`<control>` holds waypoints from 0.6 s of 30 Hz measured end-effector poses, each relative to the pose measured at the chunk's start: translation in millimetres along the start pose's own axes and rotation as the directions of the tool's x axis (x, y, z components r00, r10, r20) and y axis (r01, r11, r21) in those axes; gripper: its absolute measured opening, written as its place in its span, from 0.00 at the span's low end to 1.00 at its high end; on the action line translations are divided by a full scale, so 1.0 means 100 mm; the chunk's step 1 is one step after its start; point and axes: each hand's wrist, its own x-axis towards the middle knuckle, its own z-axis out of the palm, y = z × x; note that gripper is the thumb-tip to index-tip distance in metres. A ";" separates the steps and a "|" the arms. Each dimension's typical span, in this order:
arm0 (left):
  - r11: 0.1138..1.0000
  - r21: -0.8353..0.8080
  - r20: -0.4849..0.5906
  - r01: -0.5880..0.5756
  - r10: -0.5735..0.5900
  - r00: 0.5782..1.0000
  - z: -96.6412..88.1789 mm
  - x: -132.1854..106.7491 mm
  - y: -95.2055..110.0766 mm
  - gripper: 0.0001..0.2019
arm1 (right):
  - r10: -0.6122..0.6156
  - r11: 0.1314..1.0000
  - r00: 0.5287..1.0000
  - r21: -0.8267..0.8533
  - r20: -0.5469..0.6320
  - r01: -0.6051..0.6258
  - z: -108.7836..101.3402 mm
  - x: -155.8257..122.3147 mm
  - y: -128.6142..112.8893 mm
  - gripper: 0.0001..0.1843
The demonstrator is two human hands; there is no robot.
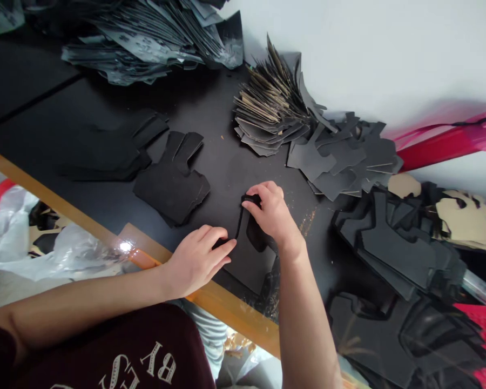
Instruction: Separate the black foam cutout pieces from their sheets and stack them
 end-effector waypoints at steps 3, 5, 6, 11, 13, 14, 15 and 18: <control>0.999 -0.032 0.005 0.011 -0.011 1.000 -0.01 0.00 -0.02 0.13 | 0.053 0.993 0.998 0.100 0.027 -0.055 -0.04 -0.01 -0.05 0.07; 0.996 -0.085 -0.003 0.028 -0.029 1.000 -0.02 0.00 -0.03 0.14 | 0.096 0.961 0.995 0.258 0.030 -0.101 -0.09 -0.04 -0.11 0.08; 0.991 -0.125 -0.017 0.037 -0.040 0.999 -0.03 0.00 -0.04 0.15 | 0.113 0.931 0.993 0.348 0.024 -0.114 -0.12 -0.06 -0.15 0.09; 0.882 -0.436 -0.011 0.179 -0.204 0.979 -0.13 0.06 -0.03 0.14 | 0.154 0.793 0.981 0.608 -0.121 -0.050 -0.31 -0.18 -0.42 0.16; 0.793 -0.537 0.088 0.287 -0.285 0.954 -0.20 0.10 0.00 0.11 | 0.186 0.770 0.965 0.637 -0.185 -0.026 -0.35 -0.24 -0.52 0.18; 0.749 -0.577 0.124 0.325 -0.314 0.941 -0.23 0.11 0.02 0.10 | 0.203 0.763 0.958 0.646 -0.203 -0.025 -0.36 -0.28 -0.57 0.20; 0.709 -0.613 0.140 0.348 -0.336 0.931 -0.26 0.12 0.04 0.10 | 0.218 0.760 0.953 0.649 -0.210 -0.031 -0.35 -0.33 -0.62 0.22; 0.640 -0.678 0.128 0.361 -0.381 0.916 -0.32 0.11 0.08 0.10 | 0.221 0.798 0.969 0.592 -0.112 -0.114 -0.29 -0.55 -0.73 0.22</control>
